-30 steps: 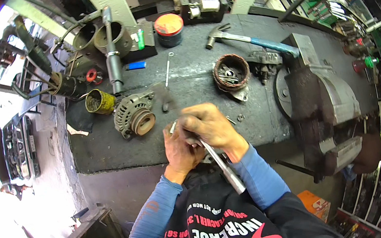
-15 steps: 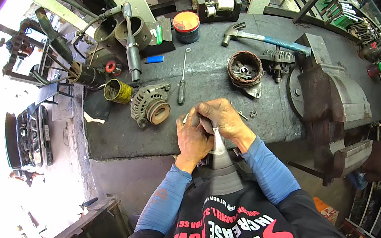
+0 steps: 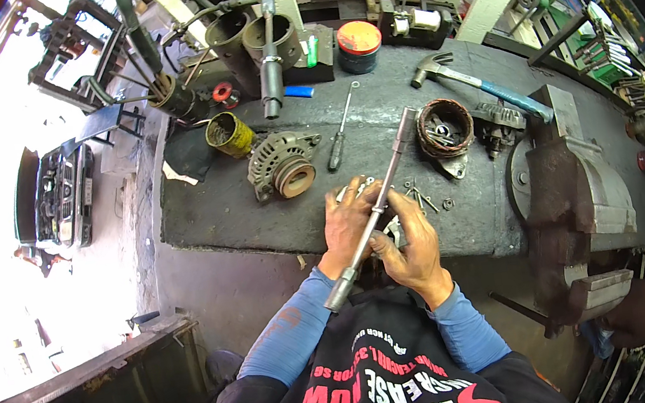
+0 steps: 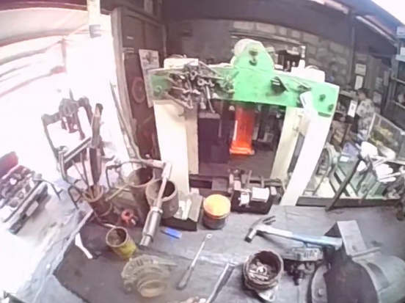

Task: The person disassembles an alternator on a workbench using a T-handle wrench and screwdriver. They remove bolts, separate the housing halves, and inspect the internal components. The person then reassembles the alternator by aligning the halves and tightening the bolts.

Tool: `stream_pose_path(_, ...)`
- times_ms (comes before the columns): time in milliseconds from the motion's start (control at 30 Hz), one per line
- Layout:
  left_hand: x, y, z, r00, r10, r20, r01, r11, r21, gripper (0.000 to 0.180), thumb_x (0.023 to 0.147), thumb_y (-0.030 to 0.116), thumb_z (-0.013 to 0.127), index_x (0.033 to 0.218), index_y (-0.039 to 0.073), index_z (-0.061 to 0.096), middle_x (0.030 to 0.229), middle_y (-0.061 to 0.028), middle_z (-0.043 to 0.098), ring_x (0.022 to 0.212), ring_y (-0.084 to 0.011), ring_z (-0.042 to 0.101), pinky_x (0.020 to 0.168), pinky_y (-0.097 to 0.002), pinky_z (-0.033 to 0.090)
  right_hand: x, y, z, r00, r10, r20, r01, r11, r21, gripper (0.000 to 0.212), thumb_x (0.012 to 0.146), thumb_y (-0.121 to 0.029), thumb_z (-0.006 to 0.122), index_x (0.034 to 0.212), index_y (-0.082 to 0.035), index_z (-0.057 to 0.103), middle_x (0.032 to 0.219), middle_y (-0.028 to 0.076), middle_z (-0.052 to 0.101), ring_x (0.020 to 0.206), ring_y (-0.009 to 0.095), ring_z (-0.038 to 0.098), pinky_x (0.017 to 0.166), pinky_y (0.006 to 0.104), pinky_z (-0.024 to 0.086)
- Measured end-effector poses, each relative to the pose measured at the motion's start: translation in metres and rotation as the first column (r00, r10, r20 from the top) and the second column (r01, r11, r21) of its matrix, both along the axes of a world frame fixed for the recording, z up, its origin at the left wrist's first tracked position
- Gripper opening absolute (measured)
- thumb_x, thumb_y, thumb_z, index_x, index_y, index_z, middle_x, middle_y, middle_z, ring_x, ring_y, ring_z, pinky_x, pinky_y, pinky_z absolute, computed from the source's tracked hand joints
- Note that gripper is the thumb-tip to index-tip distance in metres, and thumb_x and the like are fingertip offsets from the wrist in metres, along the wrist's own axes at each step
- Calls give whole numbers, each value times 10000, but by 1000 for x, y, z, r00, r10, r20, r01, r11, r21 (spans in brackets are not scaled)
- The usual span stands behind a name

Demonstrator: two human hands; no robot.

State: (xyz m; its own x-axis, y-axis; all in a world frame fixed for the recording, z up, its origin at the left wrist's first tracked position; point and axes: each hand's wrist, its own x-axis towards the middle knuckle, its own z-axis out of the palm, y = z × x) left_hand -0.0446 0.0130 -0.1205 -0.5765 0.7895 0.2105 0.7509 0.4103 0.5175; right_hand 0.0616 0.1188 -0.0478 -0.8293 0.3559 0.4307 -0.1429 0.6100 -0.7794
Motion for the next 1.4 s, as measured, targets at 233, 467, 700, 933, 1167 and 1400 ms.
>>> stream_pose_path(233,7,5,5,990,33,-138,-46,995,-88,372,971,439,629,1301,288,709,1433,48,613,1409,-265,517,1073,-565,391,-6,-19,-15,975,-171,-142,177,984,32,901,868,-355,884,1504,101,438,1300,245,639,1113,377,659,939,441,549)
stream_pose_path(467,9,6,-1,989,105,-107,-102,994,37,319,974,434,643,1245,295,739,1359,25,691,1349,-290,593,1045,-570,395,-10,-15,-12,975,-194,-112,170,967,-192,684,923,-383,819,1366,96,616,1110,195,725,961,302,716,847,397,573)
stream_pose_path(700,6,10,10,985,172,12,-172,976,133,418,780,249,781,1181,139,730,1315,-35,721,1318,-290,623,1037,-552,416,-56,31,-16,981,185,52,-47,496,-867,496,1084,-413,634,757,-43,681,583,-15,578,507,65,489,468,277,353)
stream_pose_path(933,-2,0,13,995,41,95,-46,998,52,490,751,184,792,1229,118,704,1371,-56,685,1381,-333,554,1097,-552,388,-53,16,-5,989,146,19,-57,496,-866,469,1056,-427,678,850,-12,751,595,-6,581,505,62,476,446,254,324)
stream_pose_path(1167,2,6,10,998,58,28,-61,990,130,314,891,366,809,1050,106,734,1323,-36,720,1335,-335,594,1059,-538,406,-25,40,23,986,-163,-24,71,550,-832,627,1116,-508,514,847,33,684,525,8,518,412,67,399,399,253,268)
stream_pose_path(1400,4,10,22,996,72,49,-79,983,165,281,865,354,812,1029,132,758,1325,-44,708,1333,-324,588,1046,-542,408,44,70,30,961,-271,53,224,650,-726,709,1117,-573,463,842,41,688,524,-5,487,435,65,393,431,244,261)
